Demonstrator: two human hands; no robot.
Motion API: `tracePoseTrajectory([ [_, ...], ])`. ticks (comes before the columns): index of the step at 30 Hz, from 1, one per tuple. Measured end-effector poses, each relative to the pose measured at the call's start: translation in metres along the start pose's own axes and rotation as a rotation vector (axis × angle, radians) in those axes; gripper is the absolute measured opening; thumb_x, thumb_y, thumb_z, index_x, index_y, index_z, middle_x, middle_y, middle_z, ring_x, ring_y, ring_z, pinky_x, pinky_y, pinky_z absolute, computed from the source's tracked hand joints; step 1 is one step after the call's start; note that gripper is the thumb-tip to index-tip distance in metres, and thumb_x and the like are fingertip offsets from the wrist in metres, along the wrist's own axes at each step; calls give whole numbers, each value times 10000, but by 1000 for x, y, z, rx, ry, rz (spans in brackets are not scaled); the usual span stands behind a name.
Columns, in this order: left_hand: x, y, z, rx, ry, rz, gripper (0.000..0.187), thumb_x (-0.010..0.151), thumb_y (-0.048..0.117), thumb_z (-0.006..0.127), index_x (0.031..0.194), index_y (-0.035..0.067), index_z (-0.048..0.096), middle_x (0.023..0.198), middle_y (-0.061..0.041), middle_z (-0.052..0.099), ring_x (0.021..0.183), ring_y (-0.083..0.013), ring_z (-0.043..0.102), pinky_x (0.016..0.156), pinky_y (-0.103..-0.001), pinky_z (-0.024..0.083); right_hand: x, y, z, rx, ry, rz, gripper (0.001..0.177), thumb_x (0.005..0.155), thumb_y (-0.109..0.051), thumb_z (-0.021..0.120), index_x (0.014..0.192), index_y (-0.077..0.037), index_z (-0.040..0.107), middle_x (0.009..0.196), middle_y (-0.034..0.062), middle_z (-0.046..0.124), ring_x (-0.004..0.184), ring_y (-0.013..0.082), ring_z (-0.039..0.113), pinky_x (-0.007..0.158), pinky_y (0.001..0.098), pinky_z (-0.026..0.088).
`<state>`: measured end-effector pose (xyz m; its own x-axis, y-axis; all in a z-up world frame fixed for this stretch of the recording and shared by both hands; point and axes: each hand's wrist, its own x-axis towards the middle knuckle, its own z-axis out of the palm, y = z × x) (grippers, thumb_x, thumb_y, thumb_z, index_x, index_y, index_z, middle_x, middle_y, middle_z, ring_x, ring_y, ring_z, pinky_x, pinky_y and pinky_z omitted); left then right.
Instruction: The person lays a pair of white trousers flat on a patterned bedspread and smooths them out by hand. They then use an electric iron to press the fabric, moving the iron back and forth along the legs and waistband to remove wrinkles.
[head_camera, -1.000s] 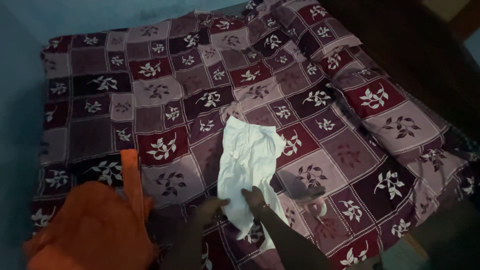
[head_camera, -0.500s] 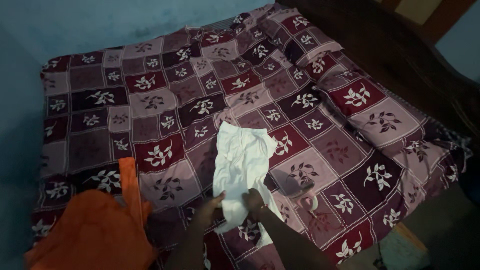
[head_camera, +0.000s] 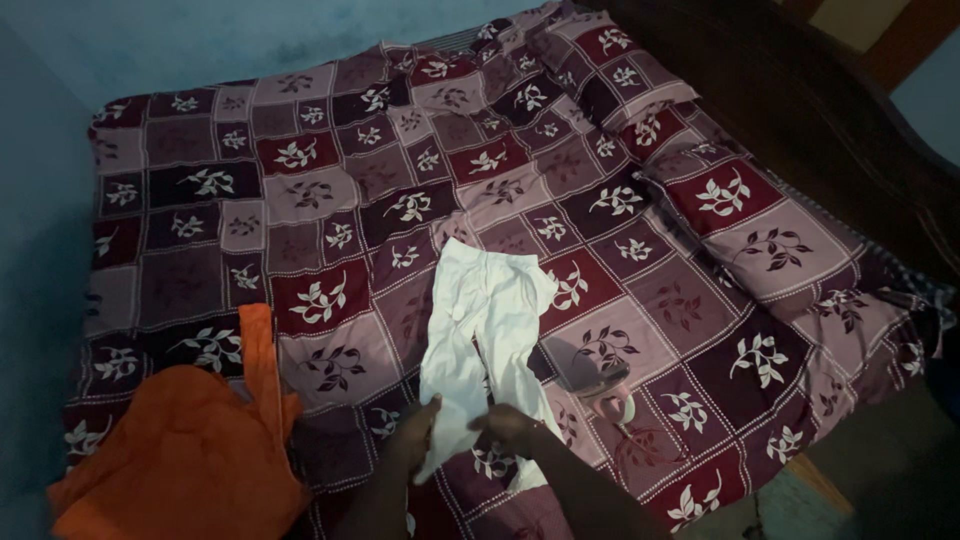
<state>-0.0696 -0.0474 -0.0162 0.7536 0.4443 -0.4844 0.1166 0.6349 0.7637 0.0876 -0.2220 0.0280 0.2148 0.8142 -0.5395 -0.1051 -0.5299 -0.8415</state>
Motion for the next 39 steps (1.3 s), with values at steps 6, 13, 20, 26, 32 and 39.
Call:
tracePoseTrajectory([
  [6,-1,5,12,159,229,92,422,958,345,670,1201,2,703,973,-125,730,796,-242,680,717,-432,570,28,12,1,441,127,-1,347,911,-276,665,1046,44,668,835,168,686,621,264,665,553,394,560],
  [13,-19,7,7,42,-141,-362,555,934,495,707,1183,0,683,978,-169,746,796,-310,721,767,-471,585,61,27,-7,368,236,47,404,925,-409,661,1056,-27,692,792,110,699,587,235,650,567,429,522],
  [20,-16,-20,6,176,357,-133,506,942,391,679,1250,-9,642,1044,-149,749,891,-289,719,797,-451,568,49,60,8,230,-85,355,350,922,-401,713,1086,-93,692,791,57,692,632,238,679,654,484,576],
  [26,-24,-39,-3,435,345,104,436,903,314,646,1171,-26,704,960,-190,745,832,-315,709,727,-465,571,38,83,36,300,7,320,394,950,-447,698,1082,-76,696,868,98,705,760,266,703,704,466,607],
  [32,-29,-33,-5,-360,-114,-409,543,895,344,588,1288,-31,587,1126,-235,719,994,-389,701,914,-511,560,45,82,37,299,-65,343,365,950,-456,712,1085,-116,723,897,36,698,790,225,633,698,438,569],
  [39,-32,-35,-15,-103,-225,-133,508,926,135,659,1371,-83,544,1237,-187,715,1129,-328,699,1023,-473,545,58,66,25,477,128,110,378,973,-408,698,1022,-34,692,815,89,672,665,247,618,563,415,521],
])
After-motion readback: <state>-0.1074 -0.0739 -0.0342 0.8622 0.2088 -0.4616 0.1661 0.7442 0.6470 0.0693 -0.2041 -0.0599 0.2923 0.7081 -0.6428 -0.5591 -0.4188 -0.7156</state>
